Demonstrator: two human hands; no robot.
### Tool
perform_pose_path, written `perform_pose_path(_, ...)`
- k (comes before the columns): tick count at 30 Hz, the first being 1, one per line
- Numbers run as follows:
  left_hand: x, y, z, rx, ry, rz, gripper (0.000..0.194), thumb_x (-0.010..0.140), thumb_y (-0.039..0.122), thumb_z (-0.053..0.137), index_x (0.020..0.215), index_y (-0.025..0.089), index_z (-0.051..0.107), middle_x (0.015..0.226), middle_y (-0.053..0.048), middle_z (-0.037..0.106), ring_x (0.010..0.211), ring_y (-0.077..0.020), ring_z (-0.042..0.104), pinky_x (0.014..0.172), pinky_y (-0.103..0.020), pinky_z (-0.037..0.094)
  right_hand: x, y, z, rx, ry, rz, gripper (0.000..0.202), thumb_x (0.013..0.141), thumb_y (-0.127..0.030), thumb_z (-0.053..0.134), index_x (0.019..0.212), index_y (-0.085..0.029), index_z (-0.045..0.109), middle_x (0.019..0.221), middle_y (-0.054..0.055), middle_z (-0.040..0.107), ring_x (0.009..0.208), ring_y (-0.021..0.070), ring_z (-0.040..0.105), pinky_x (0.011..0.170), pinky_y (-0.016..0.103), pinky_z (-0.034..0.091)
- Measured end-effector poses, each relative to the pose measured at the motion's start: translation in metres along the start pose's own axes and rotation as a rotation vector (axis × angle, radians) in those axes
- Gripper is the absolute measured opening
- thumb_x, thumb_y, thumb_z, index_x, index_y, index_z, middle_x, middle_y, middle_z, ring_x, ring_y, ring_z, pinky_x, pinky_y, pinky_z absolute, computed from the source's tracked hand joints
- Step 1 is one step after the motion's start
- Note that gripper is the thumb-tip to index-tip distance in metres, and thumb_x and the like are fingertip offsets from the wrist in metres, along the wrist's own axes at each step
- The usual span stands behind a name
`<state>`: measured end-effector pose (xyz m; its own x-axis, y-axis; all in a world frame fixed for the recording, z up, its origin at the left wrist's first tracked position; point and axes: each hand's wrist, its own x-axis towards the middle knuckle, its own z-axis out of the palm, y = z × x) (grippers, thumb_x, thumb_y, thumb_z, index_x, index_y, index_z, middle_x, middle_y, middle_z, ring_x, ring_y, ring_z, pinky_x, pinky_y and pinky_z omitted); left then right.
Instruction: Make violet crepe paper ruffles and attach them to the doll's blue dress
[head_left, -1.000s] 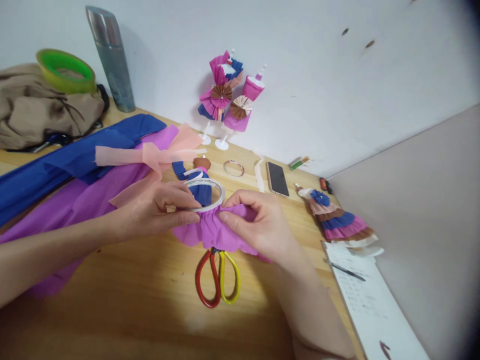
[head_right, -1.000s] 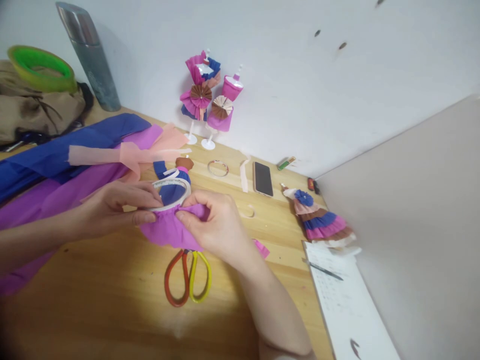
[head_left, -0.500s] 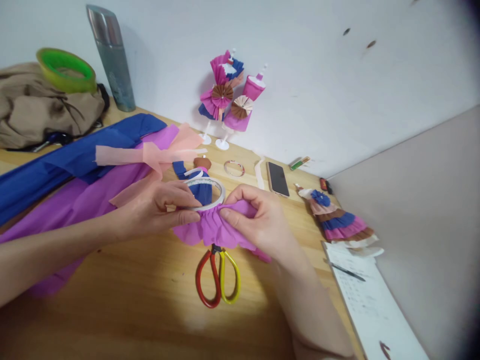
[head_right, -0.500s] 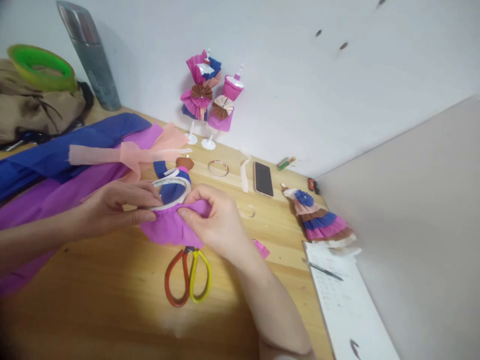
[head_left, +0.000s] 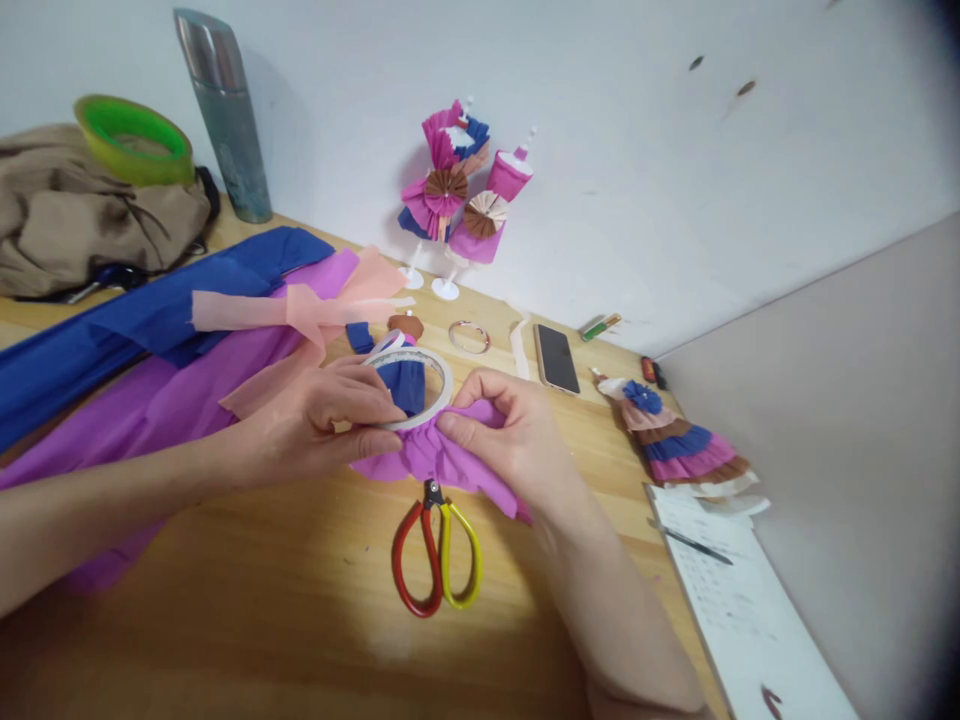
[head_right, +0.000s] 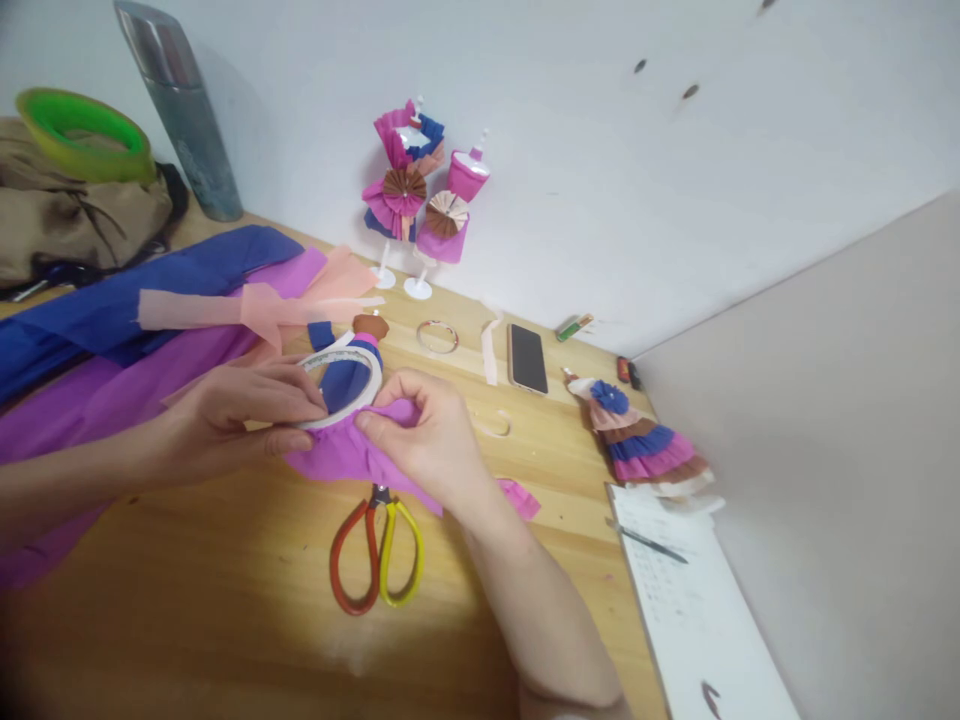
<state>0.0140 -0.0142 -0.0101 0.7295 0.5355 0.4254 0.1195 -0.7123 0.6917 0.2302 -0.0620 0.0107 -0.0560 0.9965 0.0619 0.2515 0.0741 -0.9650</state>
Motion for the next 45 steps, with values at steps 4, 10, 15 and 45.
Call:
perform_pose_path(4, 0.0, -0.001, 0.0, 0.017, 0.02, 0.06, 0.021, 0.093, 0.026, 0.06, 0.076, 0.019, 0.071, 0.077, -0.003, 0.07, 0.084, -0.0169, 0.061, 0.09, -0.033, 0.047, 0.003, 0.008, 0.007, 0.187, -0.015, 0.107, 0.029, 0.063, -0.033, 0.082, 0.064, -0.02, 0.056, 0.068, -0.001, 0.062, 0.059, 0.0124, 0.052, 0.054, 0.025, 0.042)
perform_pose_path(10, 0.001, -0.011, -0.005, -0.097, -0.01, -0.048, 0.019, 0.092, 0.027, 0.062, 0.083, 0.017, 0.075, 0.08, -0.005, 0.069, 0.08, -0.0158, 0.062, 0.073, -0.026, 0.05, 0.01, 0.012, 0.004, 0.226, -0.082, 0.151, 0.033, 0.061, -0.037, 0.084, 0.066, -0.019, 0.057, 0.066, -0.003, 0.058, 0.058, 0.01, 0.049, 0.053, 0.022, 0.039)
perform_pose_path(15, 0.0, -0.019, -0.007, -0.289, -0.034, -0.192, 0.021, 0.091, 0.031, 0.062, 0.091, 0.018, 0.077, 0.08, -0.004, 0.071, 0.077, -0.0164, 0.064, 0.068, -0.026, 0.053, 0.008, 0.004, -0.007, 0.094, -0.112, 0.102, 0.031, 0.071, -0.038, 0.077, 0.066, -0.018, 0.054, 0.061, -0.004, 0.05, 0.054, 0.0086, 0.042, 0.05, 0.022, 0.032)
perform_pose_path(45, 0.001, -0.014, -0.003, -0.257, -0.043, -0.172, 0.017, 0.09, 0.026, 0.063, 0.083, 0.016, 0.075, 0.078, -0.004, 0.07, 0.076, -0.0157, 0.062, 0.068, -0.026, 0.05, -0.003, 0.0, 0.0, -0.184, -0.071, -0.259, 0.007, 0.08, -0.018, 0.064, 0.078, -0.02, 0.071, 0.077, 0.002, 0.075, 0.07, 0.0164, 0.066, 0.064, 0.028, 0.049)
